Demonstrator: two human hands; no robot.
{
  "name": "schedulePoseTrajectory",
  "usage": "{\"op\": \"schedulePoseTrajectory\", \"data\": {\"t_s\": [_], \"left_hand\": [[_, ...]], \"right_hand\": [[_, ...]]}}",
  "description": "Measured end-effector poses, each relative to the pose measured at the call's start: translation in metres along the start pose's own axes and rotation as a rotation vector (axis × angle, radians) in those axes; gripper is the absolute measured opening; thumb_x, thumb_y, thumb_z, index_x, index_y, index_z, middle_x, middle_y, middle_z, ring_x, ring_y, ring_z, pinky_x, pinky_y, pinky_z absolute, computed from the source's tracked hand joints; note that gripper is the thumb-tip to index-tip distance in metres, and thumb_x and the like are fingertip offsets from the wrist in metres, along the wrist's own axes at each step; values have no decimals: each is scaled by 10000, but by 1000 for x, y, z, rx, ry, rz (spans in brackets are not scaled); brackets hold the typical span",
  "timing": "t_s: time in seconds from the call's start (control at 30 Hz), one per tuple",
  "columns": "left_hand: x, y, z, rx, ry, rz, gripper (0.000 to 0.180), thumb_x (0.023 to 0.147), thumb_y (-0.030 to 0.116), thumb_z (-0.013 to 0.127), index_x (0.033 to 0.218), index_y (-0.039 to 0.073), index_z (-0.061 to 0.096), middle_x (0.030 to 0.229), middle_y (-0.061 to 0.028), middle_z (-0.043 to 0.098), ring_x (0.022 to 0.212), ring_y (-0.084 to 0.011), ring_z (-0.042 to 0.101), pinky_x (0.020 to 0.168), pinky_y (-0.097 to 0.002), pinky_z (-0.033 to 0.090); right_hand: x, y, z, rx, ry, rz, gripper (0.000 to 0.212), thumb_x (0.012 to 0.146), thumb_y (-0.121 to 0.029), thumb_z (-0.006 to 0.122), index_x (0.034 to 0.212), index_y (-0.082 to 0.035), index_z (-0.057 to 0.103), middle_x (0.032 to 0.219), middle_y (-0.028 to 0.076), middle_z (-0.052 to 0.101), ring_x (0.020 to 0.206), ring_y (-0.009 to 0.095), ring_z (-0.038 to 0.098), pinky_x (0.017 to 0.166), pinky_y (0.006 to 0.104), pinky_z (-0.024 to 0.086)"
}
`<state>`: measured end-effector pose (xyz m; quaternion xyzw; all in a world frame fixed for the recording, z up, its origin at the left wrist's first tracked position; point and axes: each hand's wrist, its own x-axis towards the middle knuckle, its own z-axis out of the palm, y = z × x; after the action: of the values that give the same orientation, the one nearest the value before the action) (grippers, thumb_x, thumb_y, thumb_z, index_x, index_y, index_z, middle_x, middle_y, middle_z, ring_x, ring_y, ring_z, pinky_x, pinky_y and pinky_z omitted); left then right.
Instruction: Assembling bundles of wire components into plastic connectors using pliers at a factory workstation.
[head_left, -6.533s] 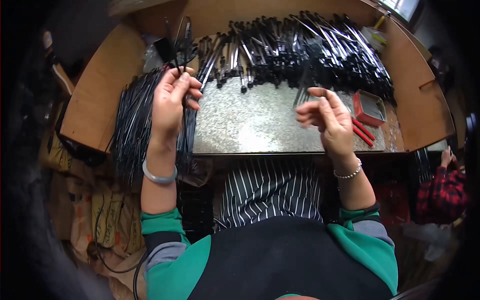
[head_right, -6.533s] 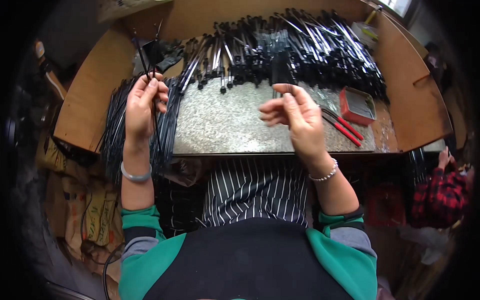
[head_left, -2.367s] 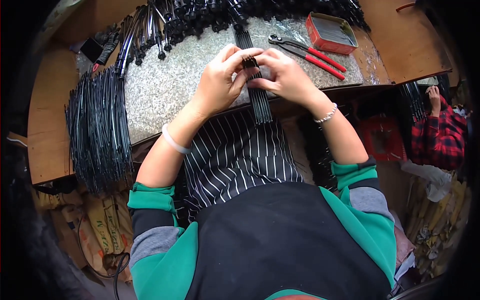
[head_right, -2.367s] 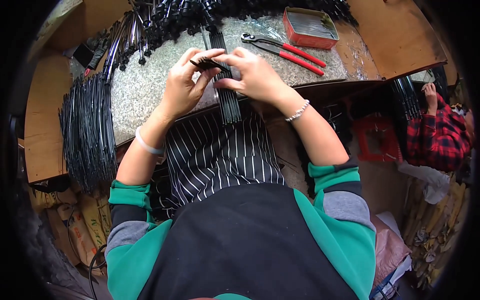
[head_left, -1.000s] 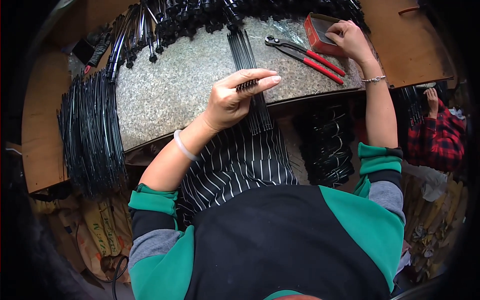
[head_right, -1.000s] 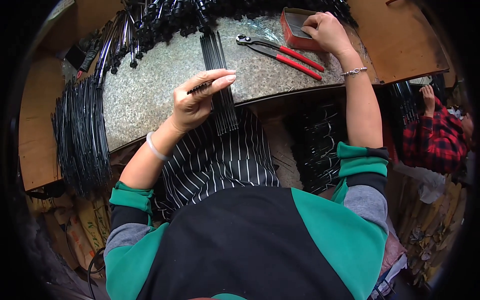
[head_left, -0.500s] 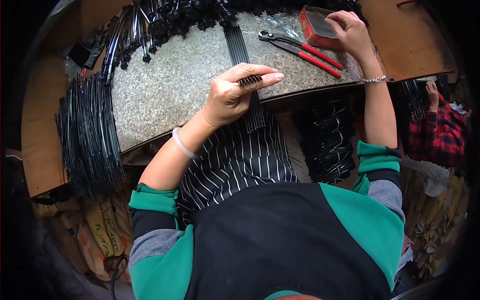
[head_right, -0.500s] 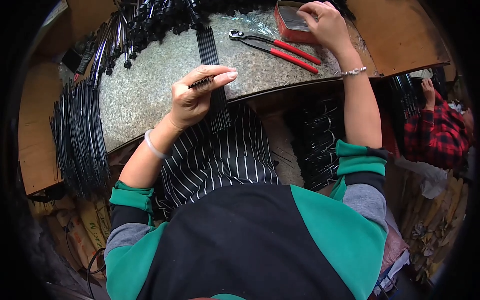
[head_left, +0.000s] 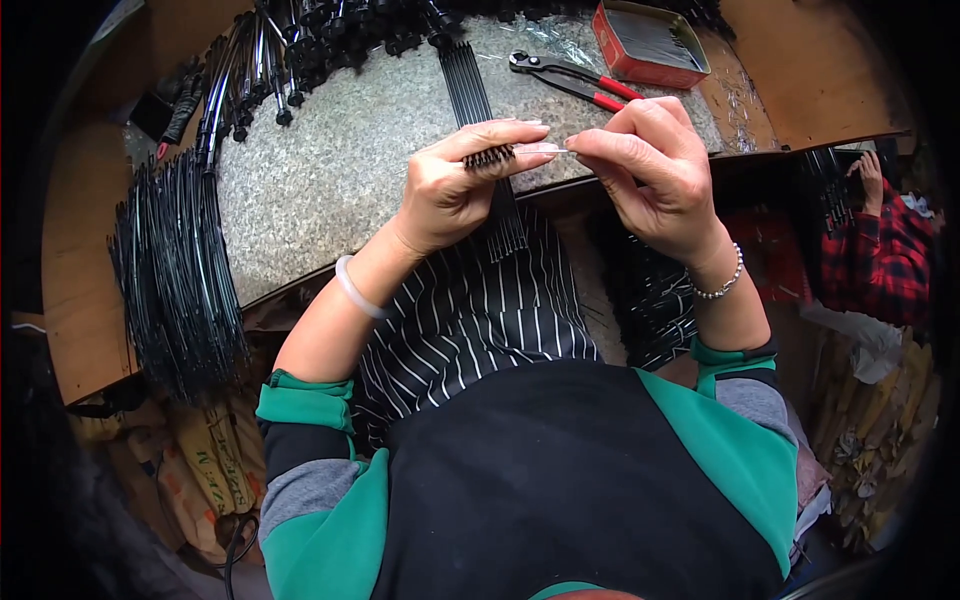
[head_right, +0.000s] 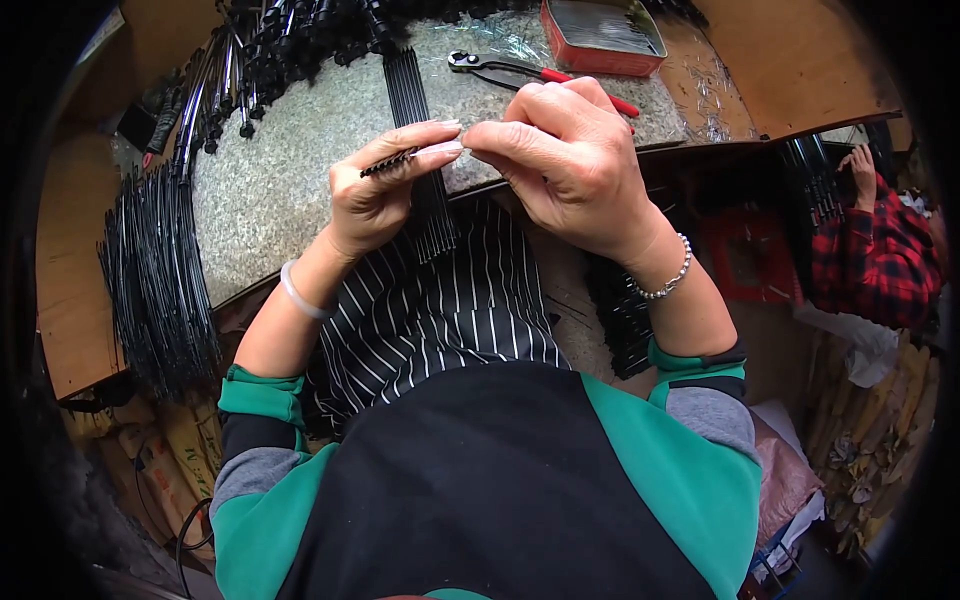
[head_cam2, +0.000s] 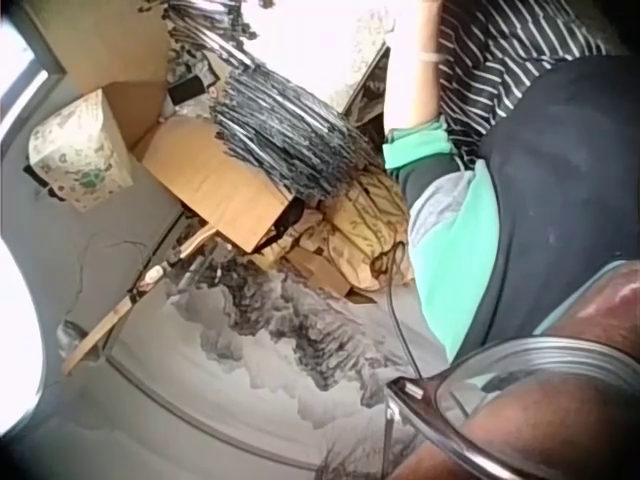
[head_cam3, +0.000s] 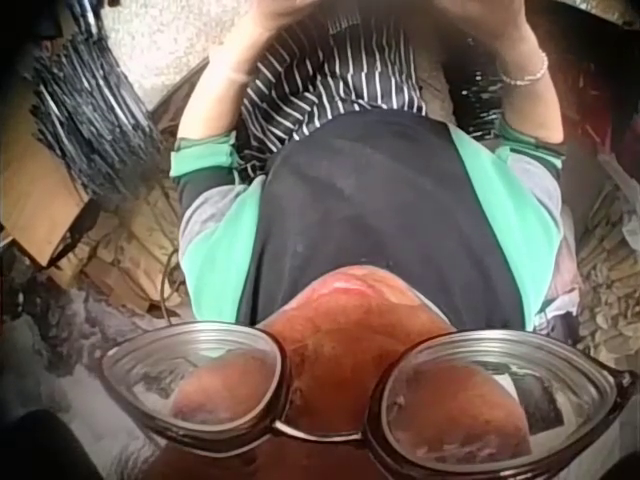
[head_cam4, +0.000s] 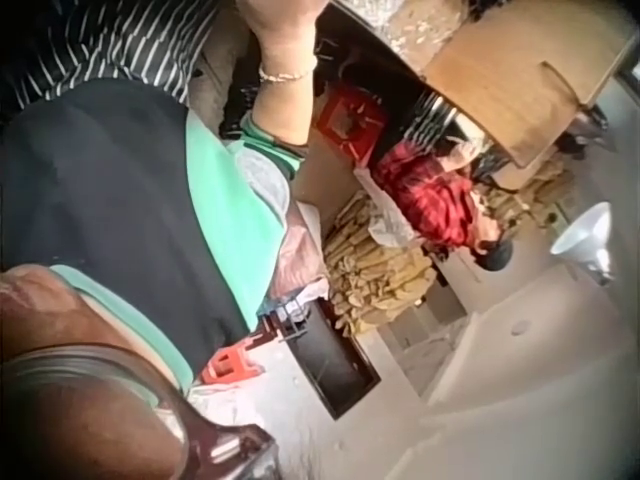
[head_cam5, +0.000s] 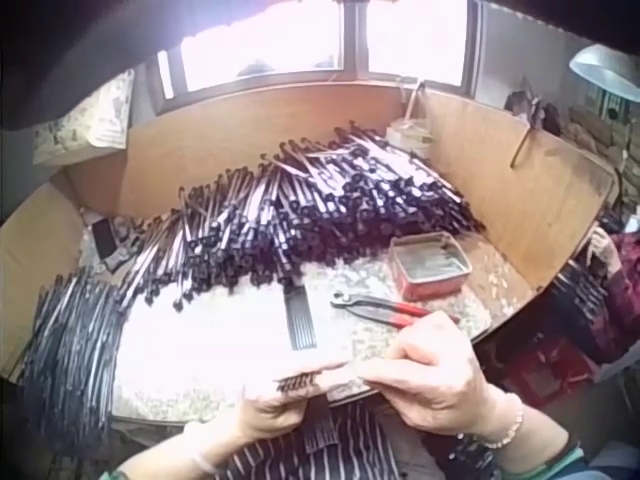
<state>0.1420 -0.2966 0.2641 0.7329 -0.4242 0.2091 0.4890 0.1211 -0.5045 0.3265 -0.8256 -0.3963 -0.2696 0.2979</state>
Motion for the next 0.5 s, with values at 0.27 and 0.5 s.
{"op": "schedulePoseTrajectory", "data": {"t_s": [0.27,0.5], "left_hand": [[0,0,-2,-9,-32,19,408,675,-157,520,981,63,676,1039,-148,629,961,-263,618,840,-329,497],[2,3,-3,1,-35,9,427,666,-165,505,982,66,676,1042,-151,627,963,-266,618,842,-327,496]], "right_hand": [[1,0,2,3,2,-22,227,666,4,684,877,-75,659,691,12,525,647,161,479,615,267,374],[1,0,3,11,-3,-29,222,668,4,681,875,-72,654,695,15,528,649,164,480,617,271,373]]}}
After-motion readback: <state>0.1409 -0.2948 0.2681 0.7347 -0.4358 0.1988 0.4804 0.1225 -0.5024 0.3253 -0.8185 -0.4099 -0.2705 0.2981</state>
